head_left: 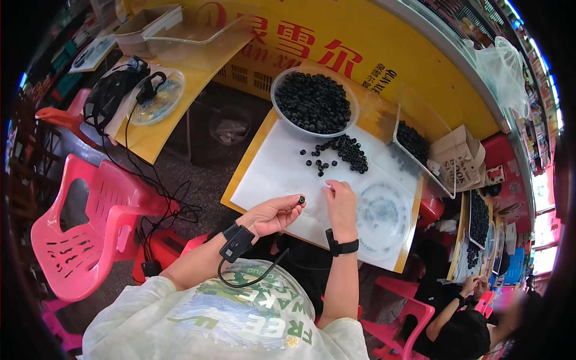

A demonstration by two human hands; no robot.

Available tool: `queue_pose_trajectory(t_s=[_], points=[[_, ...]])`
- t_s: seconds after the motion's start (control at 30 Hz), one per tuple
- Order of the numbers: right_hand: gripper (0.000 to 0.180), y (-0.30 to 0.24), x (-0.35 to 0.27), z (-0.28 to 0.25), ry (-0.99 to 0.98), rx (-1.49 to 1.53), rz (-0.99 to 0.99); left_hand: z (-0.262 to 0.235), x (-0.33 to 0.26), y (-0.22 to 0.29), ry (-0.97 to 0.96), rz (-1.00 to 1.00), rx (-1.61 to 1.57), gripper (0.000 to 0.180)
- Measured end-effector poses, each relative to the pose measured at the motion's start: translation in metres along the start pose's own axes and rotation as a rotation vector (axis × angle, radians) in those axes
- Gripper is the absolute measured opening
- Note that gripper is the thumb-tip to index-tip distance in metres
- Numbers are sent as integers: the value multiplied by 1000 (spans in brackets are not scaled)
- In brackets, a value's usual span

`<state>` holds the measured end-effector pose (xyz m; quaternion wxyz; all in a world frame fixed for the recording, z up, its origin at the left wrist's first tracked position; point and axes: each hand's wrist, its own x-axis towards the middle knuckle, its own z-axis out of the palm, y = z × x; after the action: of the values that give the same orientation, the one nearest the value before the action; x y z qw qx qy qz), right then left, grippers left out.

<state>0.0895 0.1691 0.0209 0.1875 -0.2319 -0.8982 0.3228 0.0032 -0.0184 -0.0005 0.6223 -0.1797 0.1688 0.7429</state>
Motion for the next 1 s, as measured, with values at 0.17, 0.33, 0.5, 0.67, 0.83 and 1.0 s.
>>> queue_pose_trajectory(t_s=[0.17,0.33,0.5,0.67,0.83,1.0], points=[[16,15,2,10,-66,-96,56,4,-7,6,-28,60,57,13],[19,-31,-19,-11,-101,765,372,8,-5,4,-49,128,154,16],[19,-53,-41,-14,-92,839,238,18,-7,-1,-40,160,197,16],[17,-61,-46,-14,-14,684,153,24,-8,-1,-16,181,235,16],[15,-71,-48,-12,66,513,86,22,-7,-2,1,237,297,17],[13,-66,-50,-7,121,433,-6,25,-9,0,19,268,386,19]])
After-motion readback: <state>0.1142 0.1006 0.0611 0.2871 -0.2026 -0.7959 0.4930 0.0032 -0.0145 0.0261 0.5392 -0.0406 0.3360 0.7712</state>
